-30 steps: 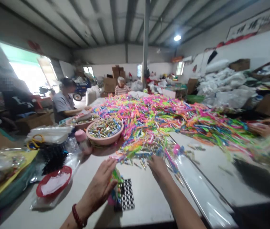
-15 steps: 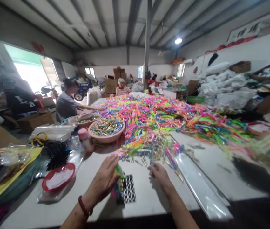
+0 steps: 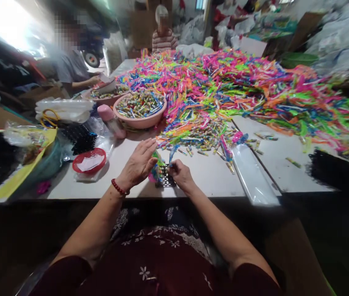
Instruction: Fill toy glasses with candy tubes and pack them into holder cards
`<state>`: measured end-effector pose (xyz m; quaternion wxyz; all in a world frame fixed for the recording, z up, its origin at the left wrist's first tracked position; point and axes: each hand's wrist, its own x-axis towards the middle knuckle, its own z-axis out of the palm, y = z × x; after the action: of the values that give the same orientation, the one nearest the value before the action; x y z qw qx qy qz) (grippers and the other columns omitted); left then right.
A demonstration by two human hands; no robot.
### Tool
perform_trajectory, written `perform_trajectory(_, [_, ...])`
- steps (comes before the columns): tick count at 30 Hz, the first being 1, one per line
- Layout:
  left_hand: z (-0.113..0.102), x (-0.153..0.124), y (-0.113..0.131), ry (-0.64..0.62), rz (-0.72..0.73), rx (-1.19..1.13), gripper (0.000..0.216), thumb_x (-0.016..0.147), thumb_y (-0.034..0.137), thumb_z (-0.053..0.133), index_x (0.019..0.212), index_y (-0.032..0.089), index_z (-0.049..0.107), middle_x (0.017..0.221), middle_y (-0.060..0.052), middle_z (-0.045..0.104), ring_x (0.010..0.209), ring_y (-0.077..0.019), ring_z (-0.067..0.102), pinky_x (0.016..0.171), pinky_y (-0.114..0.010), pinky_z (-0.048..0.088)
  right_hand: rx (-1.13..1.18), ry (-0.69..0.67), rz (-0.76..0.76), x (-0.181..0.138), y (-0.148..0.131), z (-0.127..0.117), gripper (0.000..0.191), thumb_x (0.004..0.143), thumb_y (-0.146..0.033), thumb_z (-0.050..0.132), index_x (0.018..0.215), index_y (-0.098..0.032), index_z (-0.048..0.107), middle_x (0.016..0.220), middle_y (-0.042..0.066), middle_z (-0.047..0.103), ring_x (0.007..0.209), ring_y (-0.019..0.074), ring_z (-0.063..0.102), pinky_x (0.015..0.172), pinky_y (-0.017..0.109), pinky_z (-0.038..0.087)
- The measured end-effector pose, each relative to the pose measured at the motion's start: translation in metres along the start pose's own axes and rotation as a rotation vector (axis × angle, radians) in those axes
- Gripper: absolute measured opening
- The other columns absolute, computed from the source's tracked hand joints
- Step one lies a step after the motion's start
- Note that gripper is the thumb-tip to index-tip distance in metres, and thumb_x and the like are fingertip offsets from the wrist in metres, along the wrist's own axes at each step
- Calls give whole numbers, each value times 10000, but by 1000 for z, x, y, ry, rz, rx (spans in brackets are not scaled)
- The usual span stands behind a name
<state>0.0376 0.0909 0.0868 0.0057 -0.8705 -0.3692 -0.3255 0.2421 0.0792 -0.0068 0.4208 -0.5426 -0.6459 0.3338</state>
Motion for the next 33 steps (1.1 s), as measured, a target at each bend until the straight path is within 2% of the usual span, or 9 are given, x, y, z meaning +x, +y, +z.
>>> perform_trajectory(5, [-2, 1, 2, -17, 1, 1, 654, 1059, 519, 270, 1457, 44, 477, 1508, -220, 484, 1468, -315, 375, 1235, -543, 295, -20, -31, 1, 3, 8, 15, 193, 818, -403, 613, 836, -219, 557, 727, -6, 641, 672, 167, 548, 662, 281, 428])
perform_trajectory(10, [-1, -2, 0, 19, 47, 91, 557, 1057, 422, 360, 1473, 64, 455, 1522, -193, 483, 1465, -298, 391, 1211, -534, 363, -201, -81, -113, 4, 11, 19, 15, 853, -217, 520, 838, -219, 519, 801, 22, 654, 721, 163, 573, 687, 259, 417])
perform_trajectory(14, [12, -4, -11, 95, 102, 199, 550, 1035, 423, 437, 1492, 116, 447, 1540, -150, 477, 1447, -288, 427, 1163, -489, 446, -375, -108, -113, 13, 9, 18, 68, 835, -150, 526, 866, -211, 525, 840, 39, 685, 754, 168, 609, 689, 246, 404])
perform_trajectory(18, [20, -7, -18, 155, 134, 271, 577, 1010, 476, 483, 1484, 148, 473, 1527, -131, 499, 1421, -293, 465, 1122, -452, 496, -520, -165, -47, 16, 0, 13, 113, 825, -160, 555, 927, -197, 586, 924, 77, 736, 827, 199, 665, 697, 253, 409])
perform_trajectory(21, [22, -7, -20, 178, 145, 300, 596, 1002, 511, 486, 1488, 164, 478, 1523, -125, 505, 1410, -295, 478, 1108, -442, 509, -577, -181, -55, 19, -2, 15, 169, 825, -197, 571, 982, -199, 635, 969, 98, 757, 873, 222, 695, 715, 264, 433])
perform_trajectory(23, [23, -6, -21, 162, 155, 316, 618, 998, 522, 494, 1518, 192, 446, 1539, -110, 489, 1412, -291, 474, 1106, -439, 510, -572, -191, -81, 22, -2, 20, 176, 848, -254, 568, 997, -238, 659, 976, 64, 767, 854, 215, 706, 706, 271, 451])
perform_trajectory(25, [23, -4, -21, 153, 180, 327, 605, 995, 522, 506, 1526, 239, 441, 1550, -88, 478, 1415, -286, 469, 1104, -438, 512, -558, -210, -96, 27, 0, 28, 143, 873, -330, 556, 958, -314, 670, 936, -26, 768, 790, 190, 705, 676, 273, 459])
perform_trajectory(28, [25, -2, -22, 178, 217, 321, 522, 990, 510, 528, 1466, 296, 523, 1544, -67, 485, 1408, -285, 472, 1095, -437, 517, -562, -222, -87, 33, 3, 37, 113, 876, -401, 557, 876, -364, 664, 845, -105, 747, 698, 171, 690, 631, 270, 454])
perform_trajectory(33, [23, 1, -20, 171, 211, 244, 456, 1020, 460, 470, 1395, 228, 584, 1502, -104, 525, 1380, -293, 490, 1098, -463, 500, -521, -150, -72, 24, 11, 31, 172, 821, -225, 587, 983, -237, 644, 913, 43, 741, 781, 219, 680, 702, 309, 481])
